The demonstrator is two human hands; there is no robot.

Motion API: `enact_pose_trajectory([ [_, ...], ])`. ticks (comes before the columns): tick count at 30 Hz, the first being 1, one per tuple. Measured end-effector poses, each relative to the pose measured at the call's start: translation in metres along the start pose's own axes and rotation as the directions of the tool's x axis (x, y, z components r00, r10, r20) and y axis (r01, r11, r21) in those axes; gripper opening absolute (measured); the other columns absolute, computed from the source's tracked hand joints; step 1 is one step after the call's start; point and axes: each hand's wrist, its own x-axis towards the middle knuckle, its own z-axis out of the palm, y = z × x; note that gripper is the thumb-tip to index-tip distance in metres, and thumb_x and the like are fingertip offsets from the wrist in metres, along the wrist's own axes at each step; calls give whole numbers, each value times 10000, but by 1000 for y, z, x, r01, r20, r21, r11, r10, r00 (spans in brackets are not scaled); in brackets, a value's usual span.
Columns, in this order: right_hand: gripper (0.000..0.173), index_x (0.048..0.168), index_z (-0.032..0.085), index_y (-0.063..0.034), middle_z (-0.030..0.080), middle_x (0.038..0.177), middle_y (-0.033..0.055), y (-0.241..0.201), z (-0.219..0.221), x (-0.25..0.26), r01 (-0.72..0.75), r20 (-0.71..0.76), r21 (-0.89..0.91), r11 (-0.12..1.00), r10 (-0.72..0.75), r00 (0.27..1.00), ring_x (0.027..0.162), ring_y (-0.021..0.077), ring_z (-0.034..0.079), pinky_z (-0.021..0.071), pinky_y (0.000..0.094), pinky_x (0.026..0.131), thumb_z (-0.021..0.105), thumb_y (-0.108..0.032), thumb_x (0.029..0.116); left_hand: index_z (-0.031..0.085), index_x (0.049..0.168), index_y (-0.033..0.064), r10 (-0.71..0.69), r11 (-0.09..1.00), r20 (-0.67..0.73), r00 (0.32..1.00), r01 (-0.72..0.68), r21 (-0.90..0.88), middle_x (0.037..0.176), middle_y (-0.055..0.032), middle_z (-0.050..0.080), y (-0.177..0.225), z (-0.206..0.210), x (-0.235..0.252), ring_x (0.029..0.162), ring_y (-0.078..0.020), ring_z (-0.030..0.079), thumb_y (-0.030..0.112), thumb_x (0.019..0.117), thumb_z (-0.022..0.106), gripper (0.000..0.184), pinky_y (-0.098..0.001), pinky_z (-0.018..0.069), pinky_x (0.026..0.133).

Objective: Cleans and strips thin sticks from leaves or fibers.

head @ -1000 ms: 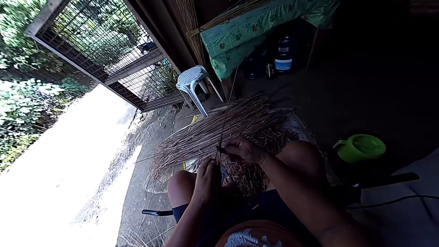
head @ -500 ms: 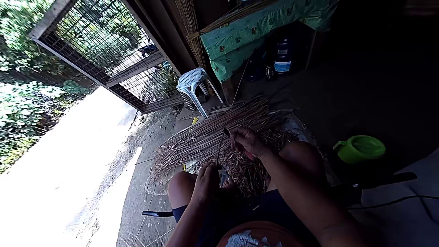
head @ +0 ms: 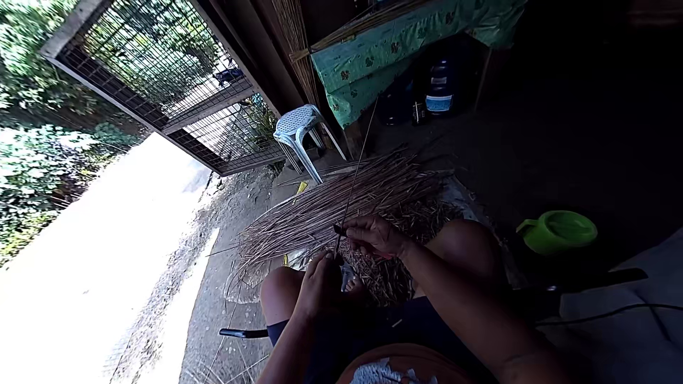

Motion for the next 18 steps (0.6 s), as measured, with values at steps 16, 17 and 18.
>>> enact_pose_trajectory([
  [16, 297, 1296, 624, -9, 667, 759, 28, -2, -7, 0, -53, -3, 53, 997, 53, 999, 537, 73, 580, 495, 203, 494, 539, -166, 1059, 670, 1074, 27, -28, 997, 31, 999, 26, 70, 574, 55, 433, -6, -11, -10, 439, -34, 390, 309, 1081, 361, 419, -191, 357, 414],
  [17, 288, 1279, 632, -5, 672, 758, 19, 1, 0, -2, -76, 45, 43, 996, 74, 996, 534, 68, 582, 497, 202, 491, 547, -166, 1056, 672, 1103, 12, -44, 997, 29, 999, 43, 59, 576, 48, 441, -5, -11, -9, 437, -38, 386, 316, 1086, 331, 457, -195, 353, 410],
  [18, 278, 1265, 639, -2, 678, 758, 12, 2, 4, -4, -88, 77, 34, 996, 85, 993, 531, 64, 588, 503, 201, 489, 553, -163, 1055, 671, 1123, 4, -56, 997, 34, 998, 54, 51, 576, 42, 448, -3, -11, -8, 434, -40, 388, 325, 1087, 310, 485, -197, 357, 409],
])
